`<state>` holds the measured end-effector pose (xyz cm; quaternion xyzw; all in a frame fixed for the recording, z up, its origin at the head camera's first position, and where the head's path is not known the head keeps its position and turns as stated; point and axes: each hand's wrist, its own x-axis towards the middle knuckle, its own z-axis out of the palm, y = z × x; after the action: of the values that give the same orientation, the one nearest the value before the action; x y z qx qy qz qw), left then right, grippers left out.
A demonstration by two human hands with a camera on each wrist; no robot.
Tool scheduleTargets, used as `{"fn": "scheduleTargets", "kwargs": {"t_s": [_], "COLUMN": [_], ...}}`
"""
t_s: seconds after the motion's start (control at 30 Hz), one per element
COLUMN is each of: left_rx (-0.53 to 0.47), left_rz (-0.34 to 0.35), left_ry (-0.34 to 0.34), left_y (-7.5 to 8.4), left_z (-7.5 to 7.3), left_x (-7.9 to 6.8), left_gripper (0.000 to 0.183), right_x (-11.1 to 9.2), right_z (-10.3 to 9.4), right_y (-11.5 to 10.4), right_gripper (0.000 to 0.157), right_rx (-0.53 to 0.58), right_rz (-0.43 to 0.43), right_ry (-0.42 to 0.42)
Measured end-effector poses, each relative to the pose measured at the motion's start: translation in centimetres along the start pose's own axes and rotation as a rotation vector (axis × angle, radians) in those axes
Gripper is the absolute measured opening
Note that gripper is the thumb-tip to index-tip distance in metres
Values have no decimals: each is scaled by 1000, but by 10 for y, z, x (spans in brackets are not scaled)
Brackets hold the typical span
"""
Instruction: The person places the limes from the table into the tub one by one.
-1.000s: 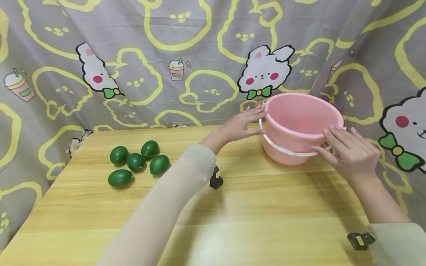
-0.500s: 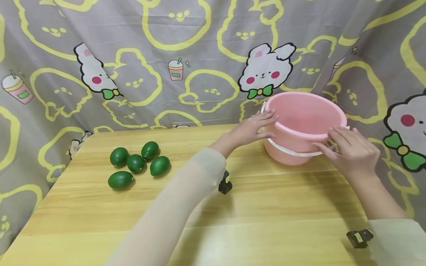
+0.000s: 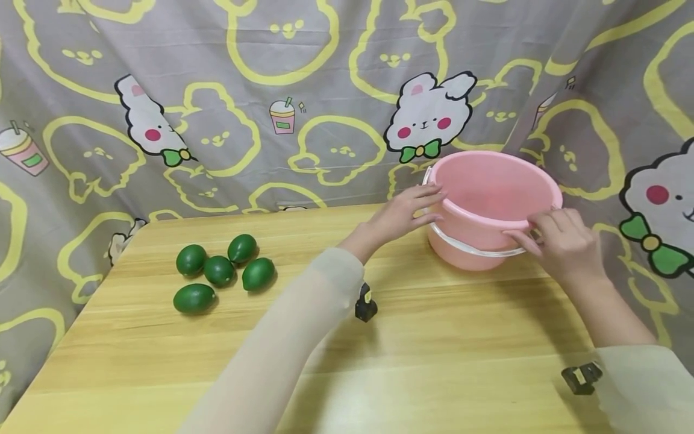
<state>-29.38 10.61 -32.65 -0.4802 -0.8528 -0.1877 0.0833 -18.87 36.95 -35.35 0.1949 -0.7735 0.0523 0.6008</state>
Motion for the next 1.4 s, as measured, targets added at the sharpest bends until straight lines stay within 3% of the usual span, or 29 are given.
{"fn": "scheduleTargets", "kwargs": {"t_s": [0.17, 0.33, 0.47, 0.6, 0.73, 0.9, 1.07, 1.23, 1.4], "left_rx": [27, 119, 160, 163, 120, 46, 60, 162, 247], "left_rz": [48, 157, 217, 281, 326, 309, 280, 316, 374], "left_ry": [104, 309, 394, 417, 397, 316, 280, 379, 483], "left_y": [1, 2, 0, -3, -6, -7, -12, -16, -15], "left_z": [3, 9, 11, 11, 6, -1, -2, 1, 4], "left_x": [-2, -2, -3, -6, -8, -7, -10, -11, -12], "left_gripper": [45, 31, 28, 28, 30, 35, 40, 34, 29], "right_x": [4, 6, 6, 4, -2, -10, -9, -5, -4], "right_z": [2, 0, -2, -1, 0, 2, 4, 5, 6], "right_y": [-7, -10, -11, -7, 0, 5, 3, -2, 4], "right_gripper": [68, 69, 68, 66, 70, 75, 76, 76, 78], "right_rx": [38, 32, 42, 109, 168, 193, 184, 168, 150], "right_rz": [-18, -31, -51, -83, -69, -12, -7, -13, -42], "right_ry": [69, 55, 50, 62, 60, 66, 72, 108, 92]}}
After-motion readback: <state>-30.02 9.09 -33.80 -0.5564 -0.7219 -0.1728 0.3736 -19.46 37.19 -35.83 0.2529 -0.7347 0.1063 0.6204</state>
